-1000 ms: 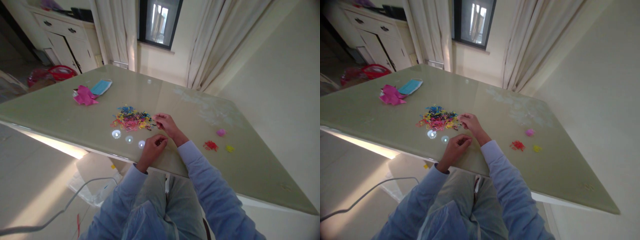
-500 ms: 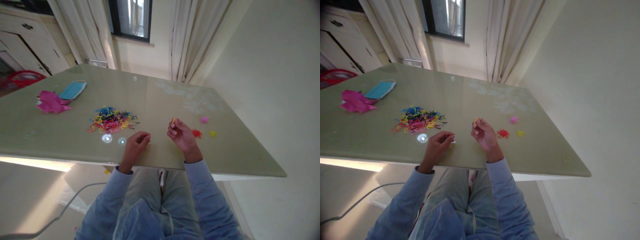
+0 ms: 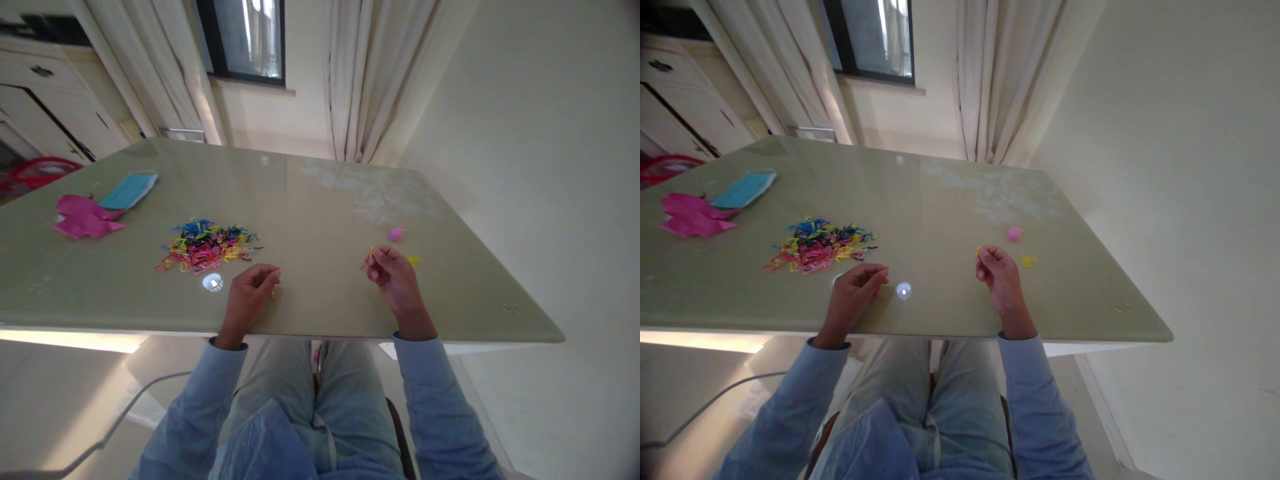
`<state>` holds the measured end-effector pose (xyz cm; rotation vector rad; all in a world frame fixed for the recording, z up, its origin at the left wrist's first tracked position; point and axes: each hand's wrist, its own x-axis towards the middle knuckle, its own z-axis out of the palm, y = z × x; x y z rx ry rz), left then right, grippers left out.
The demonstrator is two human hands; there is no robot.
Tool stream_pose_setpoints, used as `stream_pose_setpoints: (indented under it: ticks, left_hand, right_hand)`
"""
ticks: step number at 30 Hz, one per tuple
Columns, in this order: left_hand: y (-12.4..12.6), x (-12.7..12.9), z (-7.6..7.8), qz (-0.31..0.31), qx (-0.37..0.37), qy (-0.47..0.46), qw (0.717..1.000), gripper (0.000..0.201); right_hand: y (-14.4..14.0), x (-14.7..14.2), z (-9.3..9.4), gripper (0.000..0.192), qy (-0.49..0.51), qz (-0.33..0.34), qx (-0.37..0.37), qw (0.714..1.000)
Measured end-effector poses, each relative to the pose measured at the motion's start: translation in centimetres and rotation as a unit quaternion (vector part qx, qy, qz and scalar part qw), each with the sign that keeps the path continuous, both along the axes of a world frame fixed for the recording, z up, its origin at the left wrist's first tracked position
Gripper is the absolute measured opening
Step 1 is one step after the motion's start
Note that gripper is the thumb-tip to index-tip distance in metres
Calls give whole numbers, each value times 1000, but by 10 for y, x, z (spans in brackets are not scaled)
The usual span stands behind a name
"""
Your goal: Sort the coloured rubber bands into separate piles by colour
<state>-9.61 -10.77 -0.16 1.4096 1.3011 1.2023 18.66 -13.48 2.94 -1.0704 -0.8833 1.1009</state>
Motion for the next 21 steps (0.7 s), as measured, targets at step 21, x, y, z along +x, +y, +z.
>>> stream_pose_setpoints:
  ticks: [21]
  left_hand:
    - [1, -1, -1, 18, -6, 35, 999, 31]
  right_hand:
    - [-14, 109, -21, 36, -490, -280, -55, 823]
